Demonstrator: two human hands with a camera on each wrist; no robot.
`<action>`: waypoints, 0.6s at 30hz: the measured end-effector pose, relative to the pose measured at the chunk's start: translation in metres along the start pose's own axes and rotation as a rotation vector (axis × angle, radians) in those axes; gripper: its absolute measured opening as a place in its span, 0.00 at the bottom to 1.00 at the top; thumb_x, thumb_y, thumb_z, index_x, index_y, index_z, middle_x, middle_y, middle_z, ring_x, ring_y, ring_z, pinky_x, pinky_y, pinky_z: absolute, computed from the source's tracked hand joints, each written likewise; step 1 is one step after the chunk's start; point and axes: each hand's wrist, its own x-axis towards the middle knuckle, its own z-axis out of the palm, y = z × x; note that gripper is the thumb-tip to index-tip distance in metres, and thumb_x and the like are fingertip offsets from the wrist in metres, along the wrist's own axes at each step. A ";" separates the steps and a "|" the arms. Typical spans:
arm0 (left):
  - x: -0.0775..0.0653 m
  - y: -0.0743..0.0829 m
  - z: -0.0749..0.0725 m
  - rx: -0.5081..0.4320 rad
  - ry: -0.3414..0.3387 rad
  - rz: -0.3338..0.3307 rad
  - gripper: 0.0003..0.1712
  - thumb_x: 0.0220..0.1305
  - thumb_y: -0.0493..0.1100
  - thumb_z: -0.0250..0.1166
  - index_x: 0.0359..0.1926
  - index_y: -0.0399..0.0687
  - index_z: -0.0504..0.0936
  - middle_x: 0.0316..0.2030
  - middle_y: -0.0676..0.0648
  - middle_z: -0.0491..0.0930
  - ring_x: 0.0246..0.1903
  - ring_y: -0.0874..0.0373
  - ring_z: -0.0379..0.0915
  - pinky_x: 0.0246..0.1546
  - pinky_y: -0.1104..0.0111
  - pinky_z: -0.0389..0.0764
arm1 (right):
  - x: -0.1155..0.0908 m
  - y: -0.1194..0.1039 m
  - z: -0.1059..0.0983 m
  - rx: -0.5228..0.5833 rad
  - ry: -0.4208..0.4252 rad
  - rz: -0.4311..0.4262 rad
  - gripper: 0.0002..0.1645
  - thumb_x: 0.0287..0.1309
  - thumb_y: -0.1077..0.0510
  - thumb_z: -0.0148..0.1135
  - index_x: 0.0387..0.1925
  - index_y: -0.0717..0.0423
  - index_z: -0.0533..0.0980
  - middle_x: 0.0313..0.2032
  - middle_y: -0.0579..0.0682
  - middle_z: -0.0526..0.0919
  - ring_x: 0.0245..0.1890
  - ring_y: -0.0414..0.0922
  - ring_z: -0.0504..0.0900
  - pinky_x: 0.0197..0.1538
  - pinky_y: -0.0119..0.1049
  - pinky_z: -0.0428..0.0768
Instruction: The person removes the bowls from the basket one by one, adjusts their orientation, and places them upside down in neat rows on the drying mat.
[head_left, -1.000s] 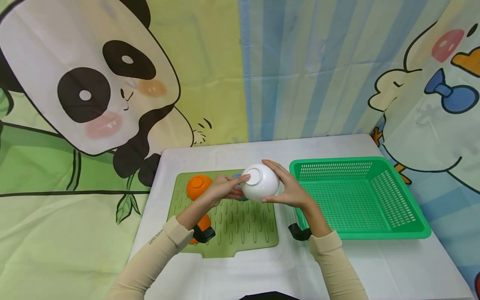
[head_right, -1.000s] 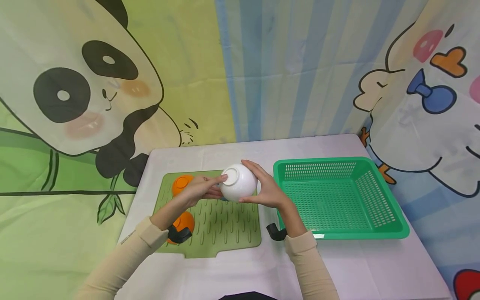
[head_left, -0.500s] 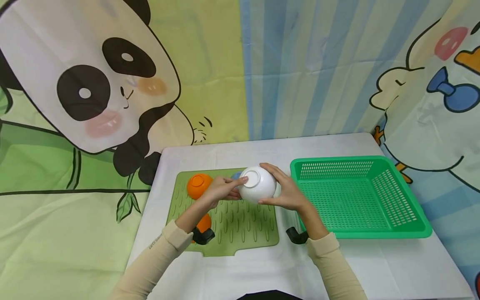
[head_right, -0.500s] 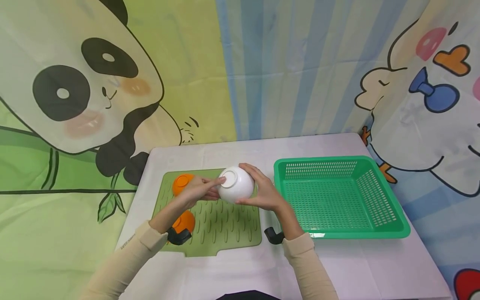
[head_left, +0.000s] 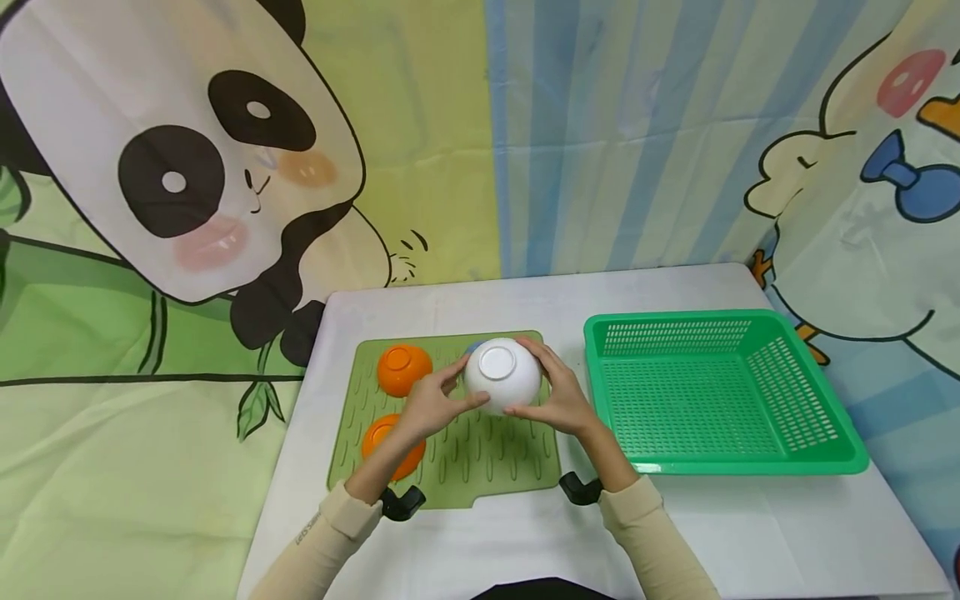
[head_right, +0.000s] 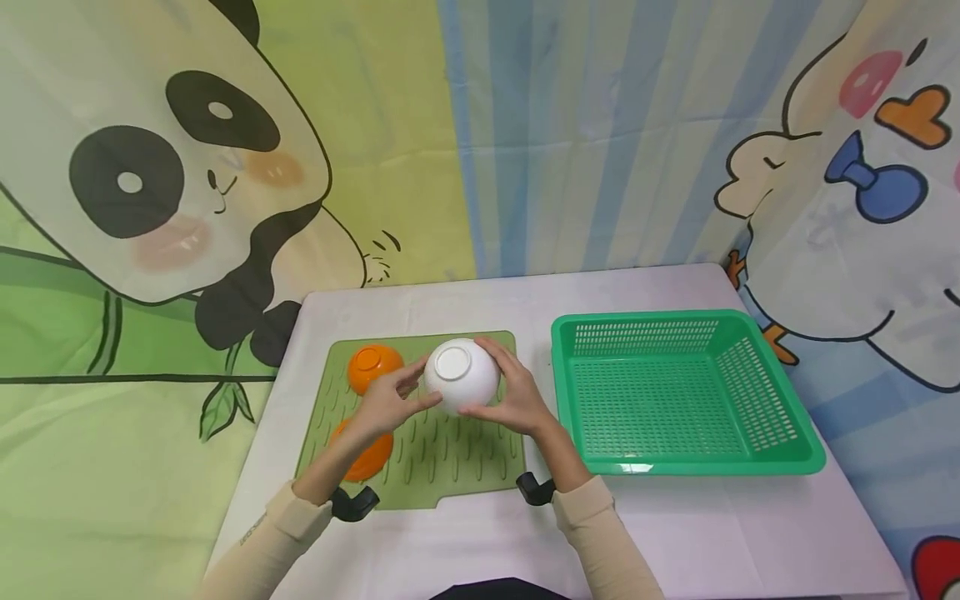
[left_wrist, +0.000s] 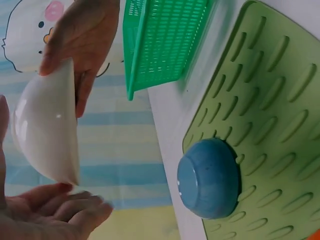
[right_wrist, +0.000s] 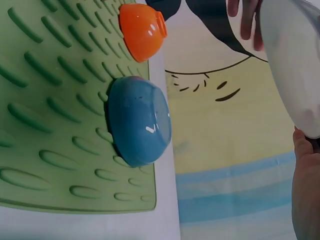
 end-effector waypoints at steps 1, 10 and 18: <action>-0.002 -0.001 0.001 0.015 0.000 0.035 0.51 0.45 0.61 0.71 0.68 0.53 0.61 0.64 0.48 0.62 0.60 0.47 0.63 0.55 0.54 0.70 | 0.000 0.001 0.000 0.027 0.006 -0.002 0.56 0.29 0.71 0.77 0.62 0.73 0.58 0.59 0.68 0.64 0.57 0.60 0.68 0.56 0.49 0.72; -0.007 -0.016 0.008 0.054 0.079 0.247 0.58 0.38 0.53 0.77 0.70 0.57 0.56 0.68 0.48 0.52 0.67 0.51 0.46 0.61 0.46 0.54 | 0.000 0.005 0.002 0.157 0.012 0.023 0.55 0.30 0.76 0.73 0.63 0.74 0.56 0.59 0.65 0.64 0.59 0.54 0.67 0.59 0.38 0.70; -0.006 -0.030 0.015 0.059 0.172 0.362 0.55 0.37 0.53 0.77 0.68 0.53 0.61 0.65 0.43 0.59 0.65 0.50 0.51 0.59 0.46 0.59 | -0.003 0.005 0.003 0.154 0.009 0.008 0.54 0.30 0.75 0.74 0.62 0.75 0.57 0.58 0.66 0.65 0.57 0.56 0.69 0.57 0.38 0.71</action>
